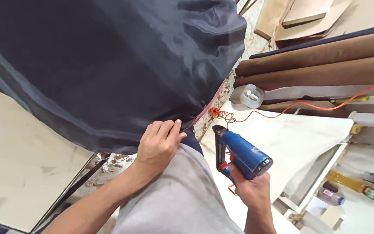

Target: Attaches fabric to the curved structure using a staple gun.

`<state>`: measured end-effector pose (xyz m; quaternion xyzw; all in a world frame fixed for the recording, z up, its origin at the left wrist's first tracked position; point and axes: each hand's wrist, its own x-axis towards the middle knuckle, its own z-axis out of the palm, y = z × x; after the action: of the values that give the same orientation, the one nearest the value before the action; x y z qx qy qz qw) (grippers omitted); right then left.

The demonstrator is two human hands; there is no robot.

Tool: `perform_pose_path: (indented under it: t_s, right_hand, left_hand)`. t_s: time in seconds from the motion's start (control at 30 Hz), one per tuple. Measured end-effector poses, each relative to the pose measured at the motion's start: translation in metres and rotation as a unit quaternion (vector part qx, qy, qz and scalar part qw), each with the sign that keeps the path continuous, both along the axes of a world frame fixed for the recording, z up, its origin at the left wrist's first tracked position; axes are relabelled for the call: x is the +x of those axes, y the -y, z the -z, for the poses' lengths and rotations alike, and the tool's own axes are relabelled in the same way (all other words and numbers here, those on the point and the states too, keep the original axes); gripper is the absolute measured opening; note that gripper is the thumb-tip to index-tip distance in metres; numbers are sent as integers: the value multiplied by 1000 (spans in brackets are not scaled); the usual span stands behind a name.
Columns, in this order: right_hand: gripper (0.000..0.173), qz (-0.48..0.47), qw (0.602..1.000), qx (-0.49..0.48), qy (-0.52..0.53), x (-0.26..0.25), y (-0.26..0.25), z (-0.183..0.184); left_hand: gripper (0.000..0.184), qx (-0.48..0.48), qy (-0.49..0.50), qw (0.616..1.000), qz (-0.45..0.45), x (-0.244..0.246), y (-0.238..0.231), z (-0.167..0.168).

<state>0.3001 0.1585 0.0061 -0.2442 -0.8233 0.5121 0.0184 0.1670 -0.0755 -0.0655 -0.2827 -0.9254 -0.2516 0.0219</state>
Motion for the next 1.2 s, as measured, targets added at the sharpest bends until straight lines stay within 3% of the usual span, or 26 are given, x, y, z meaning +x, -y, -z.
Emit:
perform_pose_path:
  t_s: [0.23,0.47,0.67,0.8,0.97,1.2]
  right_hand:
    - [22,-9,1000,25,-2,19,18,11]
    - [26,-8,999,38,5,27,20,13]
    - [26,-22,998,42,31,28,33,10]
    - [24,-43,998,34,31,23,41,12]
    - [27,-58,997,40,28,22,44,14]
    - [28,-63,995,66,40,28,43,13]
  left_hand:
    - [18,27,-71,996,55,-16,0,-12]
    - [20,65,-183,967,165,-18,16,20]
    - [20,94,-146,968,180,-25,15,24]
    - [16,55,-84,982,157,-29,14,14]
    - [20,85,-147,970,176,-26,19,24]
    - [20,107,-159,959,210,-28,20,27]
